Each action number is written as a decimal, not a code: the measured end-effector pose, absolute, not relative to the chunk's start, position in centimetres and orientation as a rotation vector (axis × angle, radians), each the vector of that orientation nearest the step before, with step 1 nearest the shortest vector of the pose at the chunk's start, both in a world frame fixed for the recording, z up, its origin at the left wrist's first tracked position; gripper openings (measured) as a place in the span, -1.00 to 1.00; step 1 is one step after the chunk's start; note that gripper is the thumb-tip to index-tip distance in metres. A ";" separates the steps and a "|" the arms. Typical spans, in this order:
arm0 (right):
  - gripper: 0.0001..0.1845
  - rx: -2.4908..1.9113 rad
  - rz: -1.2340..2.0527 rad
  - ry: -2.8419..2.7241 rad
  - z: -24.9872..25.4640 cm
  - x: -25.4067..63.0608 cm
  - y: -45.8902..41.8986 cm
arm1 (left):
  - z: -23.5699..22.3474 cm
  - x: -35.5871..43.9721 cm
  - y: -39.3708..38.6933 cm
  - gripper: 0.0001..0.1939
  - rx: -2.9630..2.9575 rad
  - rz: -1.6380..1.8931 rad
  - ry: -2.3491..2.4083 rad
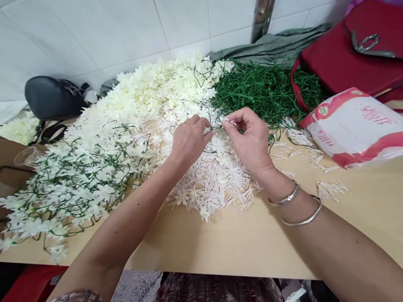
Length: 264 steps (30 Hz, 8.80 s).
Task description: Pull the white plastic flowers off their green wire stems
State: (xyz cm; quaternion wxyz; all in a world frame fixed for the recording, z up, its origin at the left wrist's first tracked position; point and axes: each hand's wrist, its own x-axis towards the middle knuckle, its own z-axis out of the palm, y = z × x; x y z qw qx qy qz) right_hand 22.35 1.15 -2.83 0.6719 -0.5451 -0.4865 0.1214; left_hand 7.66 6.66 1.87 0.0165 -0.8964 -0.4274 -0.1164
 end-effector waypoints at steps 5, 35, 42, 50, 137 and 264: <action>-0.91 -1.226 0.281 -1.093 -2.8 22.6 1.3 | 1.8 7.8 7.0 -0.83 -2.804 -0.361 -1.354; -0.68 -1.055 0.904 -1.189 -1.6 20.6 -0.4 | 1.2 -1.6 -0.7 -0.61 -3.497 -1.733 -1.462; -0.70 -1.028 1.000 -1.194 -1.4 20.0 -0.9 | 1.2 -1.4 -1.0 -0.29 -3.459 -1.383 -1.543; -0.60 -1.019 1.193 -1.134 -0.8 19.3 -1.3 | 0.7 -1.3 -0.8 -0.75 -3.586 -1.748 -1.651; -0.62 -1.129 1.517 -1.148 -0.9 18.8 -1.8 | -2.5 -0.5 -0.3 -0.68 -3.505 -2.212 -1.773; -0.88 -1.349 0.523 -1.363 -1.3 18.8 -7.5 | -1.8 0.3 -1.5 -0.69 -3.193 -2.147 -1.744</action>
